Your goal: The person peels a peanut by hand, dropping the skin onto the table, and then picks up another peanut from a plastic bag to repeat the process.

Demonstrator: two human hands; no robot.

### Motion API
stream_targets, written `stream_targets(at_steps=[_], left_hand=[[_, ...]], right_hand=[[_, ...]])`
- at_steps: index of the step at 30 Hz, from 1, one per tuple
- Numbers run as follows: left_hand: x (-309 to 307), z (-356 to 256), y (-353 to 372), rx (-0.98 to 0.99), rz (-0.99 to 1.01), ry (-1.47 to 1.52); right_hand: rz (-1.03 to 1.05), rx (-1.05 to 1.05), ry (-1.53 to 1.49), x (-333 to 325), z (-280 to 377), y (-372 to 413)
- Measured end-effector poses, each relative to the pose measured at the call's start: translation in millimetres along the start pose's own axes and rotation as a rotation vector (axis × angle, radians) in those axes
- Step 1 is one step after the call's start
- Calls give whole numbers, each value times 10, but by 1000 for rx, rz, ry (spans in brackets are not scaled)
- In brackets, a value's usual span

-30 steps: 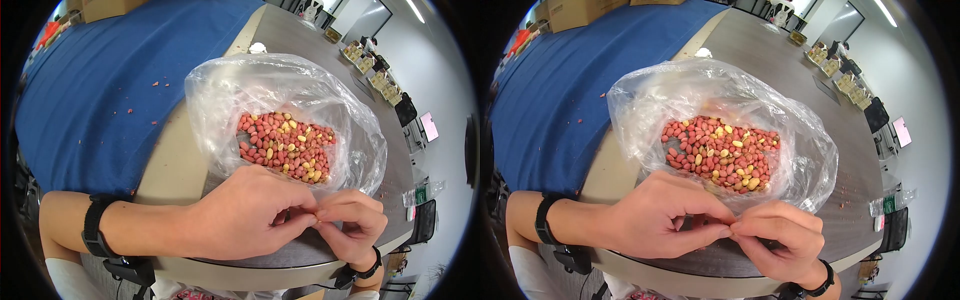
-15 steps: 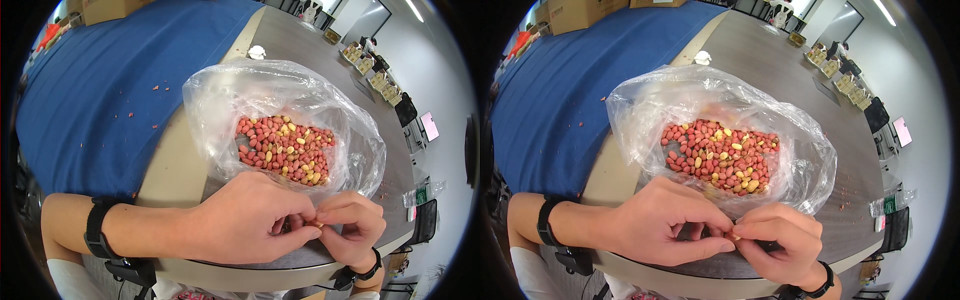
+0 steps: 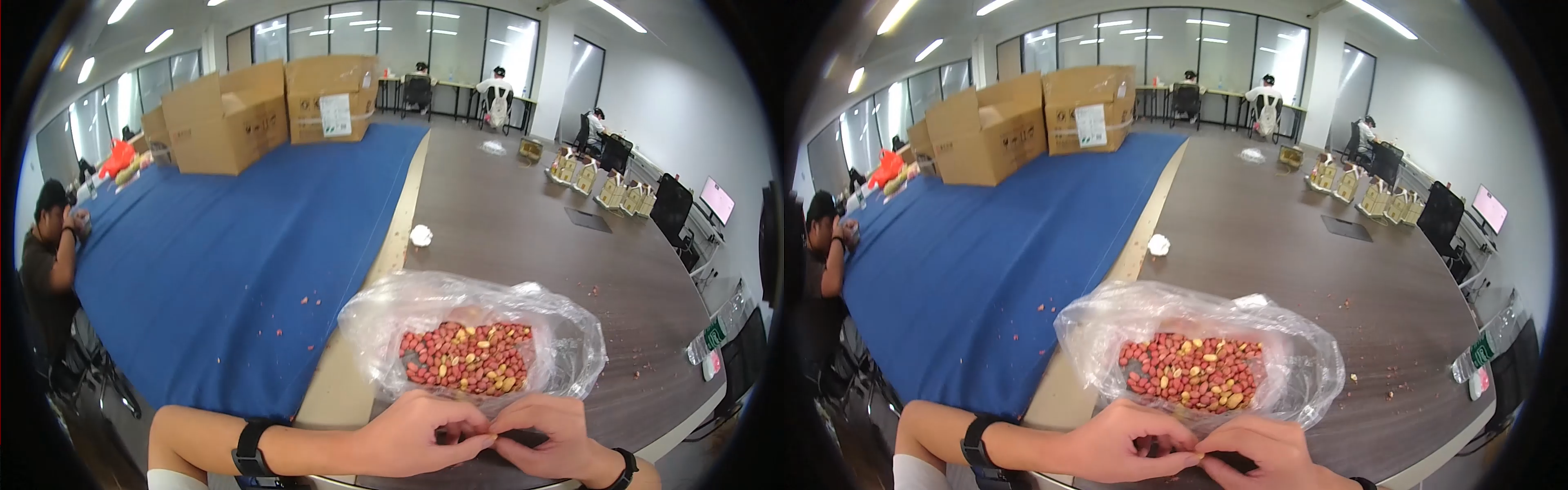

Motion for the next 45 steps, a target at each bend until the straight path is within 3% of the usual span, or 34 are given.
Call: stream_targets(at_steps=[4, 17, 20, 28, 32, 40, 42, 45], left_hand=[[51, 33, 16, -46, 57, 16], [41, 79, 17, -161, -36, 37], [38, 102, 42, -168, -32, 52], [14, 16, 5, -27, -28, -28], [27, 27, 1, -28, 45, -25], [-10, 47, -13, -70, -1, 18], [-14, 19, -11, 38, -22, -43], [-11, 21, -16, 31, -10, -41]], right_hand=[[-3, -49, -52, -24, 23, 3], [-25, -81, 0, -35, -30, 69], [36, -2, -39, -24, -65, 50], [13, -79, -82, -39, -60, 16], [33, -107, -47, -15, -45, 24], [18, -60, -35, -4, -46, -15], [18, -61, 6, -2, -38, -20], [42, -58, 56, 10, -25, -11]])
Point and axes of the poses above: each hand's wrist, its own y-axis away from the middle knuckle, its own x-axis out of the palm, z = x × y, the point moved 8 cm from there along -y, towards the middle knuckle, and after that the axes turned 8 degrees about -x, right-handed, at the moved point
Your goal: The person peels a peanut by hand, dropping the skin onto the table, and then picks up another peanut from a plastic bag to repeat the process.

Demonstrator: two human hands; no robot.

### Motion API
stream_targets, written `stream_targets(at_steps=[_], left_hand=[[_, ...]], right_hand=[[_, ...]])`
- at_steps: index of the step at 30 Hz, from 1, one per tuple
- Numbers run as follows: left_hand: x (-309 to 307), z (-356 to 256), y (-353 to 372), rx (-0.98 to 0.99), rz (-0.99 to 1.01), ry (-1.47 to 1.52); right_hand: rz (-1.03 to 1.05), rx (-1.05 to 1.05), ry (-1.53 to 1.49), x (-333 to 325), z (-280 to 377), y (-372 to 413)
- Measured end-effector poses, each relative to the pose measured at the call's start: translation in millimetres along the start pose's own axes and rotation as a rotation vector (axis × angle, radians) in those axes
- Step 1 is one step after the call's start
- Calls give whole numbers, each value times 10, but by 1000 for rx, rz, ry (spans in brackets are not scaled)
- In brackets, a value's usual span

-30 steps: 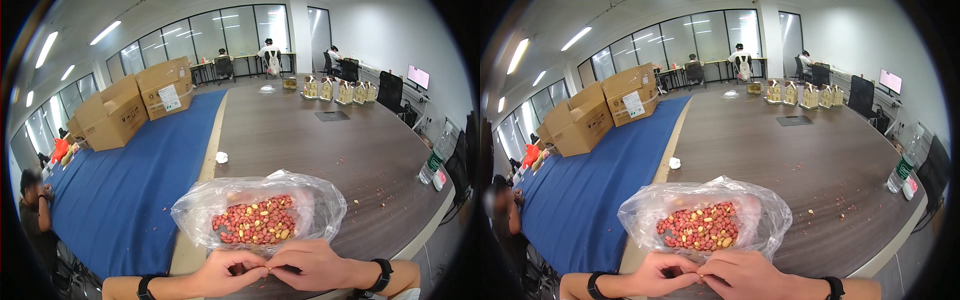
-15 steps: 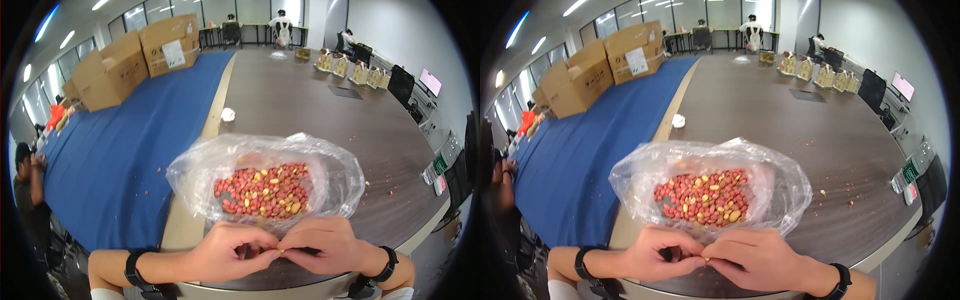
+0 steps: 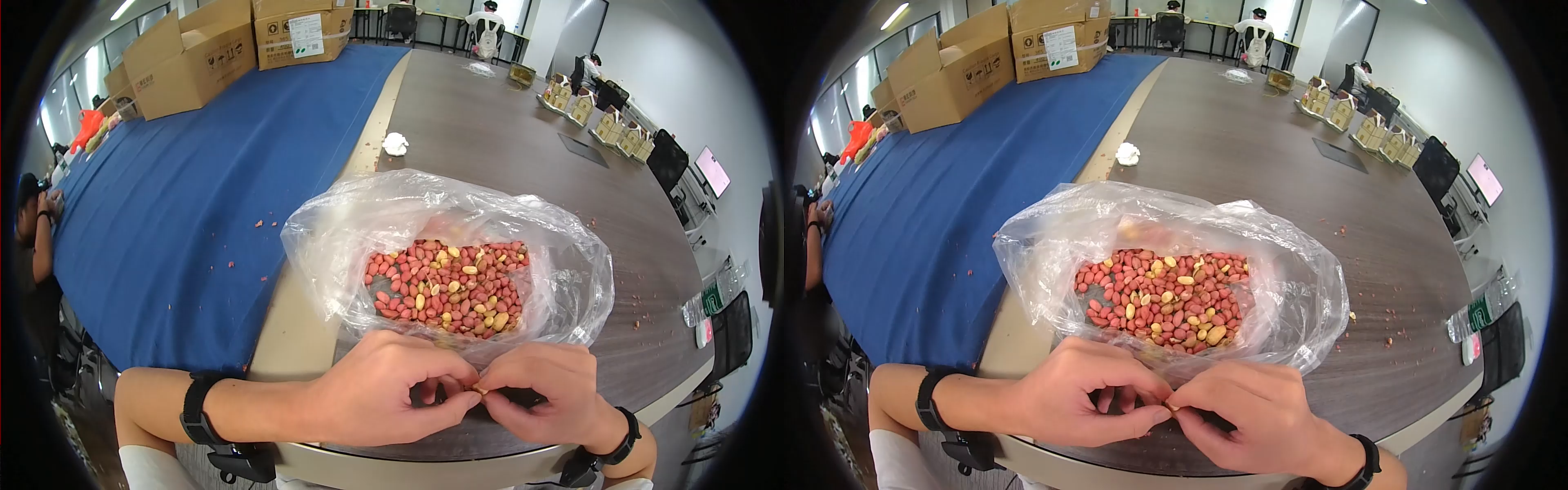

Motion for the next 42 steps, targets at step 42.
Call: stream_targets(at_steps=[42], left_hand=[[41, 42, 23, -64, 79, 40]], right_hand=[[-17, 52, -28, 30, 14, 43]])
Point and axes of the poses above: each hand's wrist, its own y-axis away from the middle knuckle, its own x-axis out of the palm, z = x × y, the point moved 8 cm from there along -y, towards the middle knuckle, and after that the axes turned 8 degrees about -x, right-handed, at the moved point
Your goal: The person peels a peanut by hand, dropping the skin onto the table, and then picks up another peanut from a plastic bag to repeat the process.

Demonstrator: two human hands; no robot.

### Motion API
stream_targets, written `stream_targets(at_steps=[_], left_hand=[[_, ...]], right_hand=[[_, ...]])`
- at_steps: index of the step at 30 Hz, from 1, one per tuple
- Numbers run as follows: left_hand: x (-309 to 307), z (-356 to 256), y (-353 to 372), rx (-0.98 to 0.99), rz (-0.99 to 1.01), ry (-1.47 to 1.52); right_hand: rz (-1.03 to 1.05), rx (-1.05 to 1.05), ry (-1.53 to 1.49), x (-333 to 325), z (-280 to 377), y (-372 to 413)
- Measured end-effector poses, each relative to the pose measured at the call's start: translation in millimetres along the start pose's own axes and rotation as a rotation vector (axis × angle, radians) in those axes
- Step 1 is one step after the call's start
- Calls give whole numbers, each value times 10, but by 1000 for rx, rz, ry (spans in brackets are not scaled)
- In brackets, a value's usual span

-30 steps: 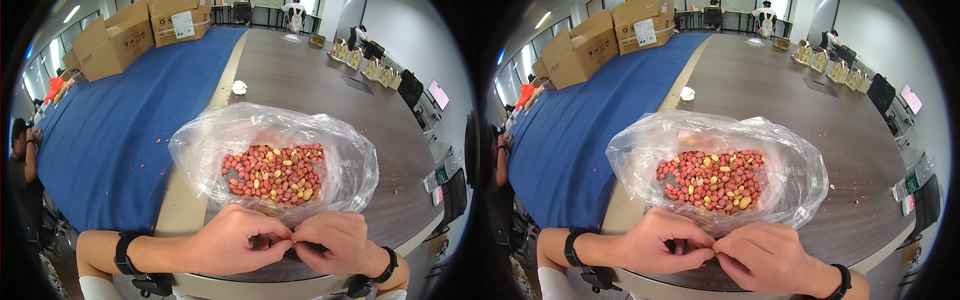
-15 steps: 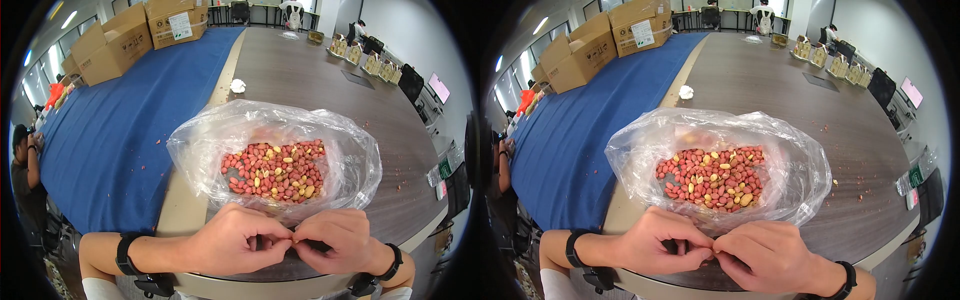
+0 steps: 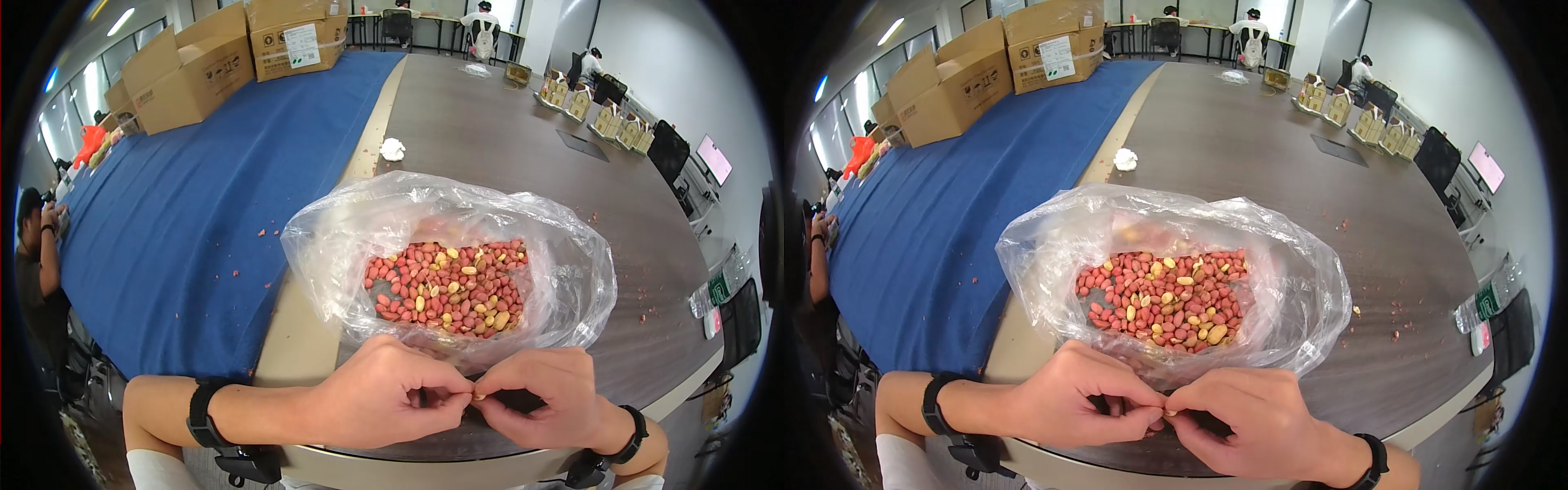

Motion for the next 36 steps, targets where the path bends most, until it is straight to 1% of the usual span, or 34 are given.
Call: stream_targets(at_steps=[3, 7, 9, 12, 18, 22, 27, 33, 36], left_hand=[[4, 14, -2, -35, -1, 57], [-15, -23, -5, -17, 0, 69], [3, 6, 1, -36, 9, 45], [20, 49, 3, -68, 41, 77], [15, 60, 7, -75, 52, 127], [6, 50, 5, -47, 21, 153], [10, 65, -5, -101, 53, 170], [11, 70, 9, -36, 27, 123], [0, 25, 11, 12, 17, 86]], right_hand=[[31, 34, 50, 2, 29, -16], [41, 2, 67, 16, 58, -21], [33, -22, 126, 13, 91, -29], [37, 13, 113, 14, 80, -31], [45, 29, 76, 10, 68, -47], [45, 51, 61, 21, 39, -6], [48, 22, 101, 13, 87, -36], [63, -20, 153, 45, 140, -68], [89, -11, 123, 42, 127, -72]])
Point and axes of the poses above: each hand's wrist, its own y-axis away from the middle knuckle, its own x-axis out of the palm, z = x × y, the point moved 8 cm from there along -y, towards the middle knuckle, and after that the axes turned 8 degrees about -x, right-handed, at the moved point
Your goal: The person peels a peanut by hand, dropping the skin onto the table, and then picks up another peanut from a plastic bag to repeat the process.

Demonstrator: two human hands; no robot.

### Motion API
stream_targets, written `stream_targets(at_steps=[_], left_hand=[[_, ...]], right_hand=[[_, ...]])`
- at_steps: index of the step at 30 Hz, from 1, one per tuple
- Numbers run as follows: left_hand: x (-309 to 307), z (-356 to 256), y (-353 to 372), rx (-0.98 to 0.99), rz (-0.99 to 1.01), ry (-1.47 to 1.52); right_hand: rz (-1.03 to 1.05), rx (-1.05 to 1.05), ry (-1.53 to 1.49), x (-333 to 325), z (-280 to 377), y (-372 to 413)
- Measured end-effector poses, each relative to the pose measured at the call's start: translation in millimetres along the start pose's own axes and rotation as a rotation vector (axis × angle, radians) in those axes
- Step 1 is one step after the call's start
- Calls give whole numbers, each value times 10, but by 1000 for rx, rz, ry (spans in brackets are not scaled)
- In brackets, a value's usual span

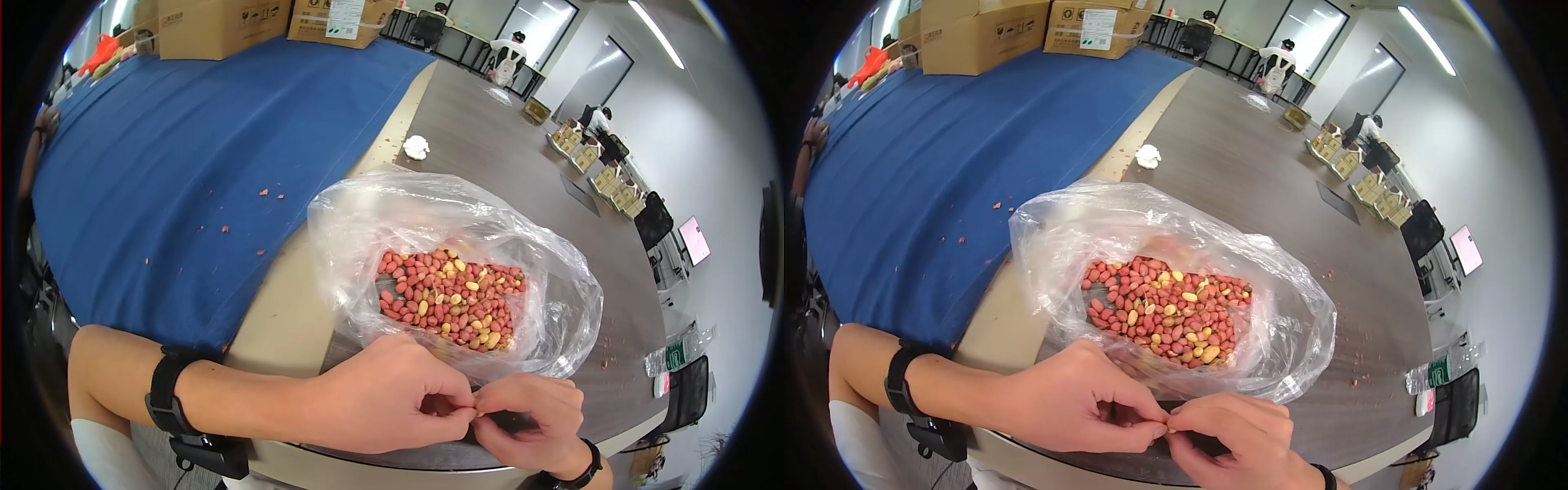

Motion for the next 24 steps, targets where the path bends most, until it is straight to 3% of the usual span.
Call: stream_targets(at_steps=[4, 9, 13, 24], left_hand=[[-27, -23, 10, 39, -16, -21], [2, 34, -6, -61, 1, 93], [-11, 29, -12, -26, -21, 72], [-3, -33, 7, 3, 19, 38]], right_hand=[[0, 34, -32, 10, -23, 15], [-3, 25, -20, -16, 3, -2], [-6, -32, 14, -5, 35, -6], [11, 63, -45, -22, 6, 21]])
Point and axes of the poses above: each hand's wrist, its own y-axis away from the middle knuckle, its own x-axis out of the palm, z = x × y, the point moved 8 cm from there along -y, towards the middle knuckle, and after that the axes turned 8 degrees about -x, right-handed, at the moved point
